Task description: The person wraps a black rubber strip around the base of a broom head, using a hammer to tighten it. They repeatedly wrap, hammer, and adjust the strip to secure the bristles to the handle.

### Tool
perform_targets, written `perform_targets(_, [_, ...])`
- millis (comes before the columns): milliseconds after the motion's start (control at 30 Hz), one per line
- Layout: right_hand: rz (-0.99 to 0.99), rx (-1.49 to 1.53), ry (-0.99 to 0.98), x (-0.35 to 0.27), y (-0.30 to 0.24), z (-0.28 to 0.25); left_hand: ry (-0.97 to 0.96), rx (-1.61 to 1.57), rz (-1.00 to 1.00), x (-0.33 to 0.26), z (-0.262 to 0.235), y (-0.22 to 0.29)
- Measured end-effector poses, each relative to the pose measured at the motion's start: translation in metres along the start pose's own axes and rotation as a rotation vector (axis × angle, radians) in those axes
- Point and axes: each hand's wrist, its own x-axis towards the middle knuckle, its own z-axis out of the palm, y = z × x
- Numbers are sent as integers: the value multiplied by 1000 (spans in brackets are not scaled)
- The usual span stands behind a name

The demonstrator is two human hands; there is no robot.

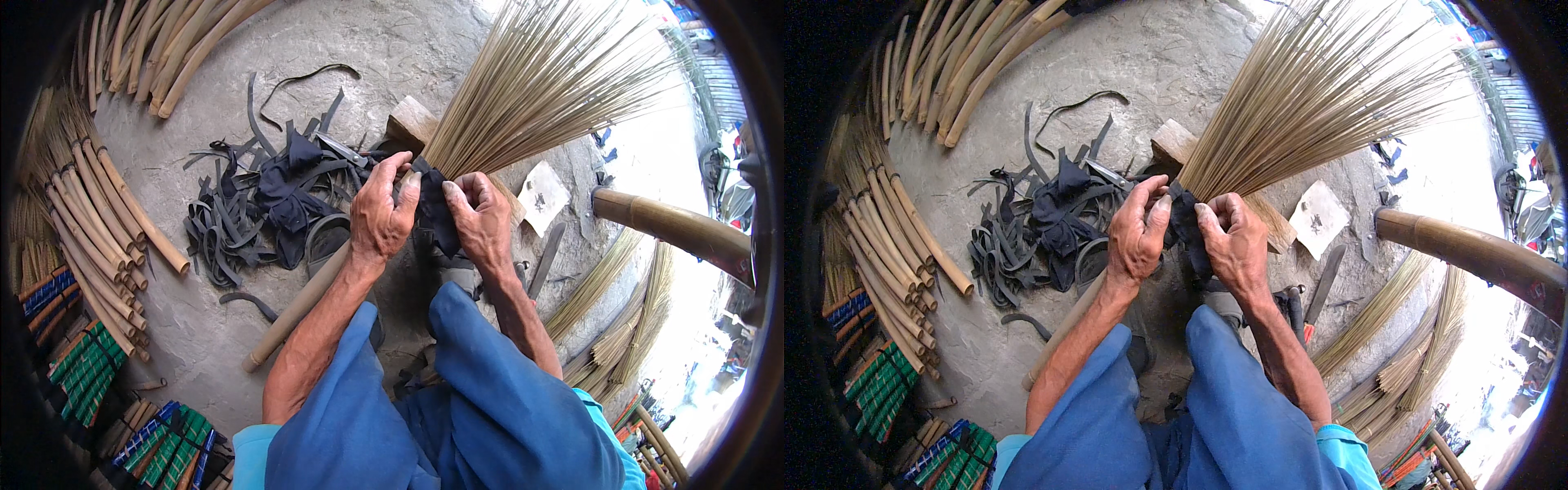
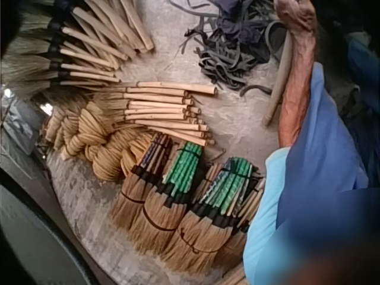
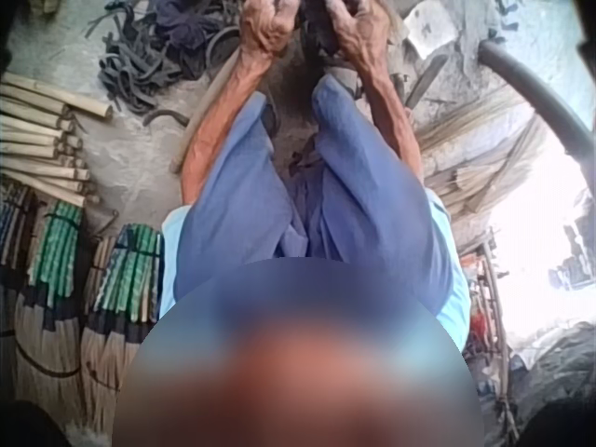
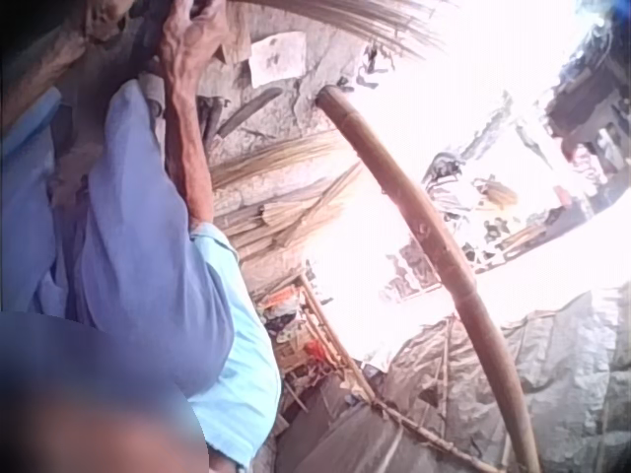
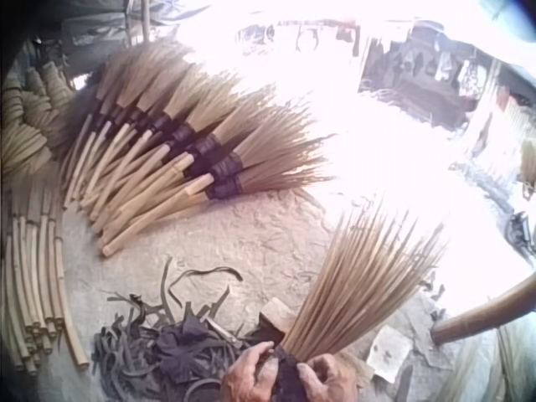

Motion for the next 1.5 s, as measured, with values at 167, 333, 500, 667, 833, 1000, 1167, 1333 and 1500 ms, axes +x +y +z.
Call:
perform_targets(167, [3, -20, 1, 1, -3, -1, -7, 121, 64, 2, 2, -1])
perform_targets(333, [-13, -48, 17, 0, -9, 1, -24, 127, 69, 5, 1, -2])
perform_targets(500, [-55, -42, 32, 4, -8, 4, -132, 177, -78, 9, -3, 4])
perform_targets(667, [-21, 19, -37, 5, -2, -2, -184, 107, -151, 13, -7, 4])
perform_targets(833, [254, 350, -377, -17, 6, -26, -152, 58, -100, 14, -4, -3])
perform_targets(1000, [328, 198, -638, -44, 33, -70, -102, 39, -72, 14, -2, -4])
perform_targets(1167, [326, -237, -571, -69, 101, -137, -155, 1, -118, 14, -1, 2])
perform_targets(1333, [93, -742, -314, -86, 159, -192, -218, -33, -123, 17, -4, 8])
perform_targets(1500, [180, -412, 100, -41, 188, -184, -259, 43, -63, 18, 2, 8])
